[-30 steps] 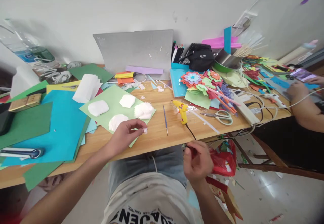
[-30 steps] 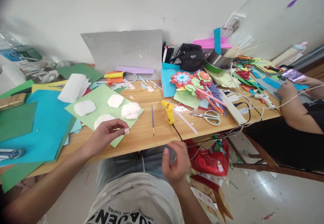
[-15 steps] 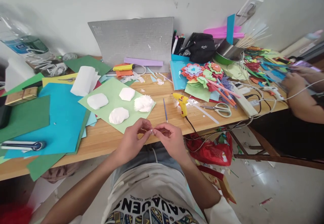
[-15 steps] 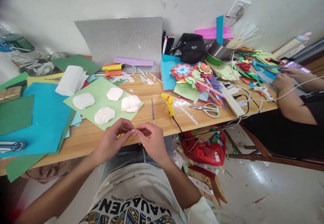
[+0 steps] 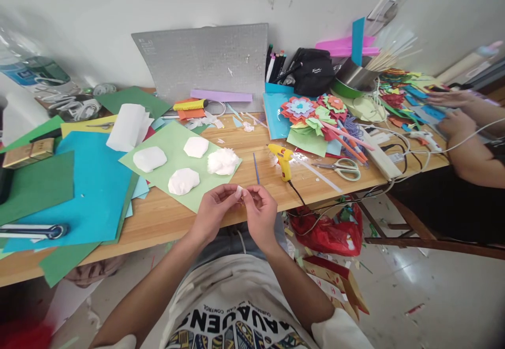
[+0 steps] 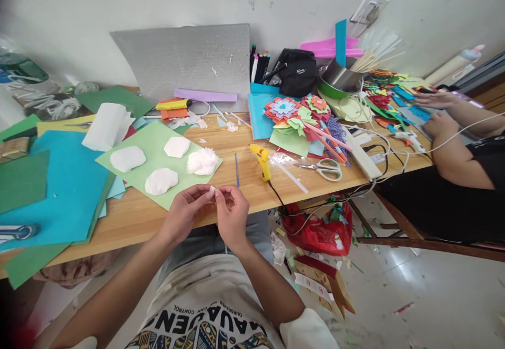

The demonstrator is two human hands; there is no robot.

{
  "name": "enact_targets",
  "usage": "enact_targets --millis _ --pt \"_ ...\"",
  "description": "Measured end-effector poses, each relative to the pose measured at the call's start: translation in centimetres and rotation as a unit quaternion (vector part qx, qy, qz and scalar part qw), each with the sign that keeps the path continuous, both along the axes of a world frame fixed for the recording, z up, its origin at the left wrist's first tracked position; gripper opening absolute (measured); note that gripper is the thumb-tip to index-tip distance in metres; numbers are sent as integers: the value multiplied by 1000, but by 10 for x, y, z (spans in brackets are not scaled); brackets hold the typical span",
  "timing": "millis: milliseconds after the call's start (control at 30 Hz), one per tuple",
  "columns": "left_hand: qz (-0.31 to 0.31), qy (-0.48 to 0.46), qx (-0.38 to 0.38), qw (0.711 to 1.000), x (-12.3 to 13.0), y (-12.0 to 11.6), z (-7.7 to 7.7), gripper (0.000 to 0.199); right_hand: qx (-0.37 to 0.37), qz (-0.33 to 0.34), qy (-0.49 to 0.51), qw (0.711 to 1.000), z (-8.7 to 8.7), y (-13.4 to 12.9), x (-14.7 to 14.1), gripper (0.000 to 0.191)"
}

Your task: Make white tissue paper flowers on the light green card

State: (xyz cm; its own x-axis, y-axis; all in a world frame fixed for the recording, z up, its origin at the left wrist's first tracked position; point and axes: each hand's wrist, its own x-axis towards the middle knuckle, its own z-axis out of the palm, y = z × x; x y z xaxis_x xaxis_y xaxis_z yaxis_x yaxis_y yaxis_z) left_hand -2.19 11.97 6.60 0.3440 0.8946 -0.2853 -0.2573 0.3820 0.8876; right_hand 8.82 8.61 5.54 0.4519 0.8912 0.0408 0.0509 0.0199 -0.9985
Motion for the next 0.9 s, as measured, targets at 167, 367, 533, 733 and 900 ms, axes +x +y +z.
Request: enact_targets --millis 167,367,533,733,900 --pt "17 70 57 996 2 4 -5 28 -3 -3 -14 1000 -6 1 -1 27" --pt "-71 356 359 860 -11 65 13 18 -14 38 -366 930 -6 2 40 27" --pt "-179 518 484 682 2 122 25 17 -194 68 -584 785 2 21 49 33" --pt "-209 562 479 642 14 140 25 18 -259 87 -619 736 12 33 39 23" --pt "-225 568 476 633 11 142 27 20 -276 91 -620 729 14 27 43 26"
